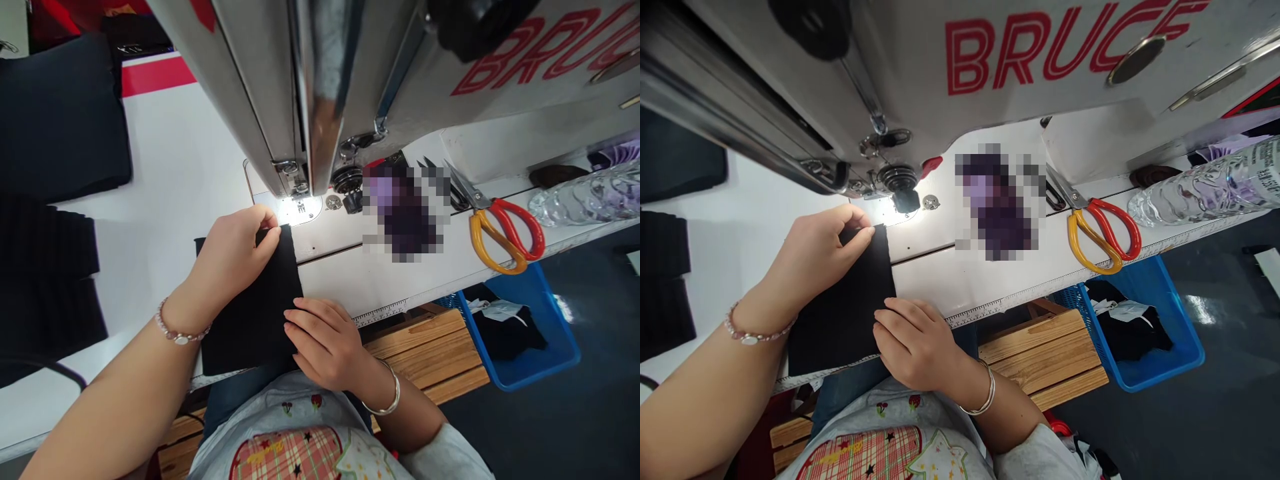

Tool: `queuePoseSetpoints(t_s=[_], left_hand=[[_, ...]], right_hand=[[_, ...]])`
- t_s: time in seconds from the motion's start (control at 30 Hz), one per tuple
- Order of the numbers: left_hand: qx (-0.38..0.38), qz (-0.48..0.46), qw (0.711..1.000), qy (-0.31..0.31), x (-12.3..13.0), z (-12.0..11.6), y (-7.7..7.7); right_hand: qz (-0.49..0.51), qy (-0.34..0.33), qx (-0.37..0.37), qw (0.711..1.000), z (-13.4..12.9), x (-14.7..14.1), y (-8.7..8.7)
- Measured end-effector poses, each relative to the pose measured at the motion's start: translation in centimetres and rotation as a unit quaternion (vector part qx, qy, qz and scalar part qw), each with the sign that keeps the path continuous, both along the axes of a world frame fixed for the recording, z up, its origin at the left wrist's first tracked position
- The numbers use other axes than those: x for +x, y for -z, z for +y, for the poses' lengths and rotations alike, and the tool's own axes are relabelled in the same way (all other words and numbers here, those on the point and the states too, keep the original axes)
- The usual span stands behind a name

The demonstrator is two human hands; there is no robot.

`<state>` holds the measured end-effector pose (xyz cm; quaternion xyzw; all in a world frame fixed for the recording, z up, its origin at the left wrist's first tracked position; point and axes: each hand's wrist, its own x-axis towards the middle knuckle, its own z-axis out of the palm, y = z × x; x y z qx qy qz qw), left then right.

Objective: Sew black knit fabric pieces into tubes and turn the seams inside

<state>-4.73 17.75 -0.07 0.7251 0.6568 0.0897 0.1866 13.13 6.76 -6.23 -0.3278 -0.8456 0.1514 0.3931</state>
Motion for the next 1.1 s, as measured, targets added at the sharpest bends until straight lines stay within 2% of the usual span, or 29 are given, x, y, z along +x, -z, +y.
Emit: queuePoseSetpoints(t_s=[0.3, 0.53, 0.67, 0.87, 1.0, 1.1], left_hand=[[-0.009, -0.007, 1.0, -0.001, 0.2, 0.0, -0.2], [0.007, -0.008, 1.0, 0.017, 0.3, 0.1, 0.4], [0.044, 0.029, 0.997, 0.054, 0.6, 0.2, 0.5], [0.158, 0.098, 0.977, 0.101, 1.4, -0.3, 1.0], [0.137, 0.14, 0.968, 0.159, 1.8, -0.6, 1.3], [0.132, 0.151, 0.964, 0.176, 1.7, -1.1, 0.7]], right_hand=[[-0.01, -0.002, -0.008, 1.0, 0.0, 0.1, -0.1], [-0.039, 0.01, -0.021, 0.999, 0.0, 0.4, -0.7], [-0.077, 0.026, -0.035, 0.996, 0.0, 1.0, -1.4], [-0.078, 0.027, -0.032, 0.996, -0.2, 1.2, -1.2], [-0.071, 0.033, -0.026, 0.997, -0.3, 1.1, -1.1], [-0.055, 0.034, -0.015, 0.998, -0.3, 1.1, -1.0]])
